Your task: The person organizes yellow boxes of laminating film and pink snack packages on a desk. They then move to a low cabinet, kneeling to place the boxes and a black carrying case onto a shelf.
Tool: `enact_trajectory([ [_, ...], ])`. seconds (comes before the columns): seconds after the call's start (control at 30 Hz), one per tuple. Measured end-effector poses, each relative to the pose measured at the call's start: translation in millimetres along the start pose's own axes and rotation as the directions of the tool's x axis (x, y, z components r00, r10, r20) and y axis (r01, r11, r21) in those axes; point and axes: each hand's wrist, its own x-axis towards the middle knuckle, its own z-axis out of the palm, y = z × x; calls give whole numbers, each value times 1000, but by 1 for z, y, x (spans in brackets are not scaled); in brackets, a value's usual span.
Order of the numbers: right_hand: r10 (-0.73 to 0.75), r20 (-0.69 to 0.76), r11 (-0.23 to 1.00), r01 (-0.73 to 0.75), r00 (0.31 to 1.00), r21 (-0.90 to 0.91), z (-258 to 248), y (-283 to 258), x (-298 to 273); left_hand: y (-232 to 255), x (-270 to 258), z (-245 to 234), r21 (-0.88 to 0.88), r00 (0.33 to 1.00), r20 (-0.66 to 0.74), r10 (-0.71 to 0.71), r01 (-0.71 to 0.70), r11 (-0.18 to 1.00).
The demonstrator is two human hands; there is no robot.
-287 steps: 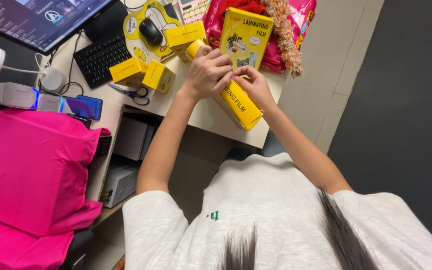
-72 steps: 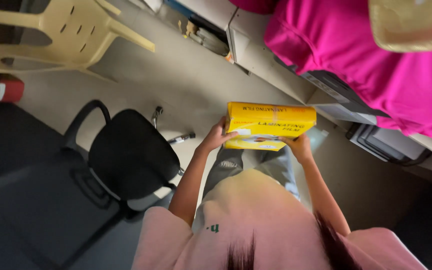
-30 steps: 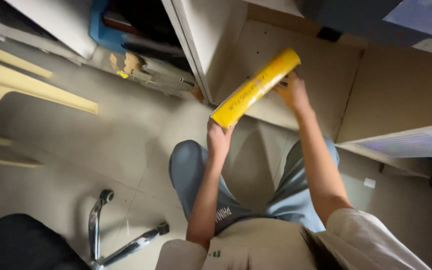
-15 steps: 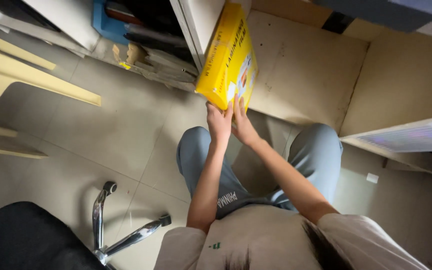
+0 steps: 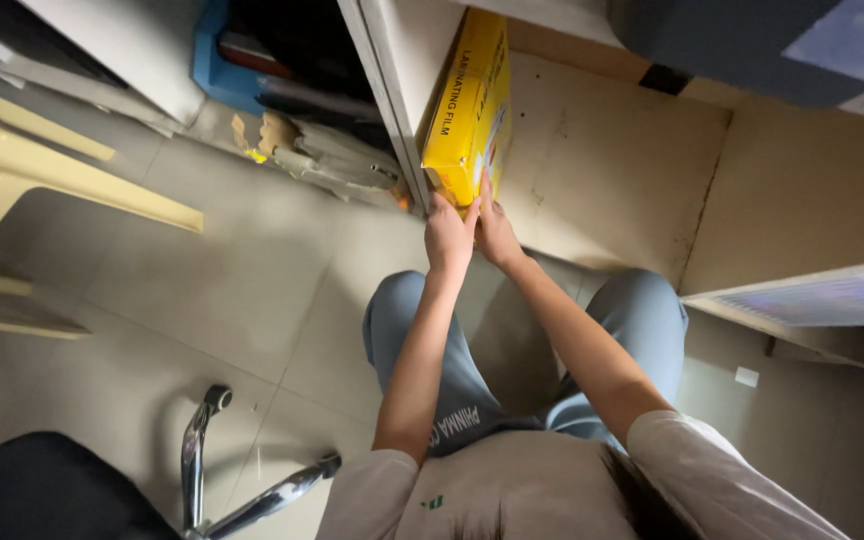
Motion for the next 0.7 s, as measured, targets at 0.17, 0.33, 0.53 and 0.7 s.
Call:
enact_trajectory([
  [0.17, 102, 21, 995, -102, 995, 8, 23, 23, 21, 11, 27, -5, 96, 993, 74, -92, 85, 992],
  [0.33, 182, -5, 983, -181, 983, 13, 48, 43, 39, -5, 41, 7, 111, 988, 77, -137, 128, 985],
  [0.53, 335, 51, 940, -331, 941, -79, 37, 14, 41, -22, 28, 19, -7, 994, 73, -84, 85, 996],
  [0.7, 197, 98, 979, -190, 975, -76, 83, 107, 17, 7, 8, 10, -162, 953, -31, 300, -301, 940],
])
